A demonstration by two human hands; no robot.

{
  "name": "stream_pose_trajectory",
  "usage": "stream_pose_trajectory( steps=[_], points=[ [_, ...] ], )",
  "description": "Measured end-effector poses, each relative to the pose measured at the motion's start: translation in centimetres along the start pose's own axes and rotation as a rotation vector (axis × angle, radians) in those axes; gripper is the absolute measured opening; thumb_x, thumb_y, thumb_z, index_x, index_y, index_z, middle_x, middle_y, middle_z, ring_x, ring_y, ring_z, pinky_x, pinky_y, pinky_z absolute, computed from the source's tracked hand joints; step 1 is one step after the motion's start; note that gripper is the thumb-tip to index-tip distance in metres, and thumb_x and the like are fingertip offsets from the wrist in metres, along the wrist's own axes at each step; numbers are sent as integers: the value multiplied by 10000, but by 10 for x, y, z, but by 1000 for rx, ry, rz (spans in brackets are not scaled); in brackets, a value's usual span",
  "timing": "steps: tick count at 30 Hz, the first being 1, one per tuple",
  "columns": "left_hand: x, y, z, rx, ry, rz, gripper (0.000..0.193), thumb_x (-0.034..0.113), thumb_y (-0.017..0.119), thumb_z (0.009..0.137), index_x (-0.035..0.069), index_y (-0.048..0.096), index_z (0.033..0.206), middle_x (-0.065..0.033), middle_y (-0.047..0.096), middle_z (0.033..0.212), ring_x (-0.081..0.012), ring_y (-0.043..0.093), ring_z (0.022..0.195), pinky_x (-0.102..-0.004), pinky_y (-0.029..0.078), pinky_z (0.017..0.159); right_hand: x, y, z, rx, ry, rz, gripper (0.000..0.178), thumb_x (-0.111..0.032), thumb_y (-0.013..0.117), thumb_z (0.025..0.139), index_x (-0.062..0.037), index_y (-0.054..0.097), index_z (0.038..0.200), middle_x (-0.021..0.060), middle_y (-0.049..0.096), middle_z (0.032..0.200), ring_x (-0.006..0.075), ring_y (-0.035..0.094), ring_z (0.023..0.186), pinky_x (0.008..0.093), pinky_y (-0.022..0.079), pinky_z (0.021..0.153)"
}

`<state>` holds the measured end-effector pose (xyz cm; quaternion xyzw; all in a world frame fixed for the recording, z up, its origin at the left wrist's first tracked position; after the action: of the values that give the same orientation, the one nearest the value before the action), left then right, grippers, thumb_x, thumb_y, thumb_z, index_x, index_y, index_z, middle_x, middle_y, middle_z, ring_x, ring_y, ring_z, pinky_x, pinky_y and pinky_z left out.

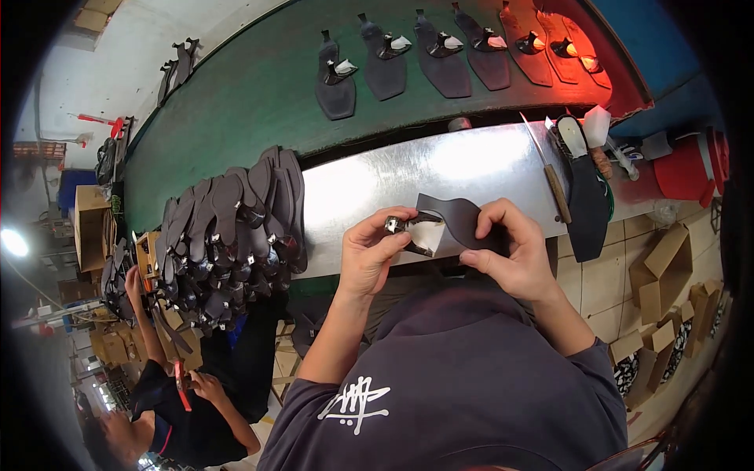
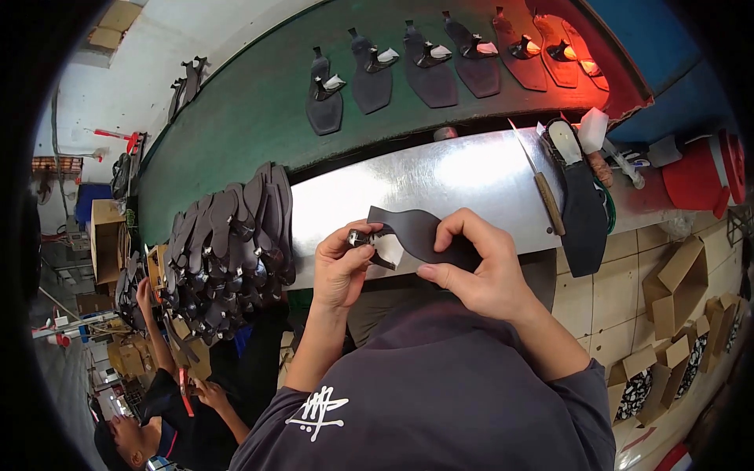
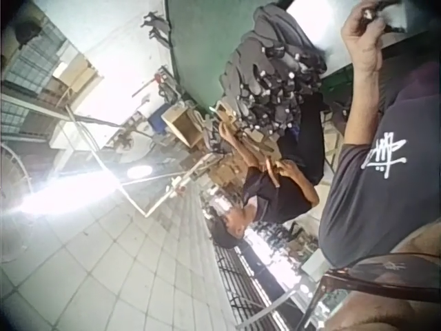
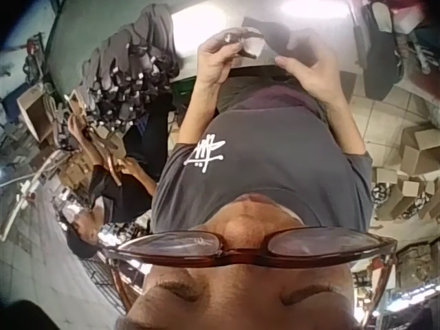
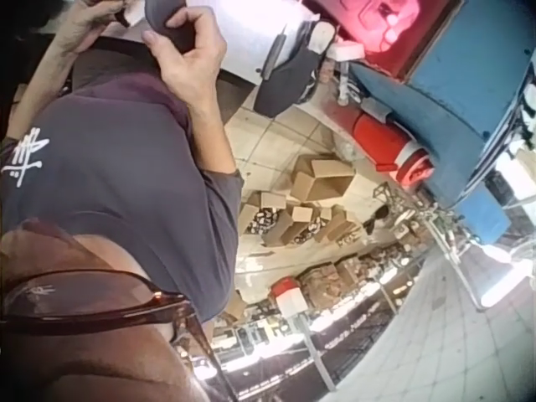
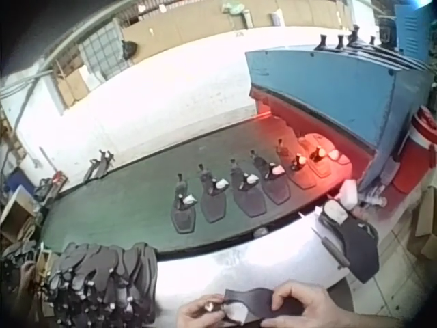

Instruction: The person is assembling and finishing components of a shoe at a manufacturing station.

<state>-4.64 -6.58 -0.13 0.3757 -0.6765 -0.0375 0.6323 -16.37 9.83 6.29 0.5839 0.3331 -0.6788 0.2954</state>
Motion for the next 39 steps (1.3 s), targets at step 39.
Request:
stream_pose_trajectory(
  steps=[39],
  points=[
    [-4, 11, 4, -51, -34, -96, 357, -64, 677, 787, -25, 637, 1139, -223, 622, 1206, -254, 626, 1089, -363, 532, 930, 7, 11, -9, 73, -95, -60, 391, 10, 671, 772, -3, 645, 1161, 133, 687, 985, 256, 648, 879, 329, 492, 804]
  ],
)
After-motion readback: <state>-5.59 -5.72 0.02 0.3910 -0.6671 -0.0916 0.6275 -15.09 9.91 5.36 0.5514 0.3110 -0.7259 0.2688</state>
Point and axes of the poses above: each hand's wrist, its own z-axis towards the middle knuckle, its own y-axis out of the palm, x = y × z, the point moved 8 cm from there along z, towards the middle knuckle
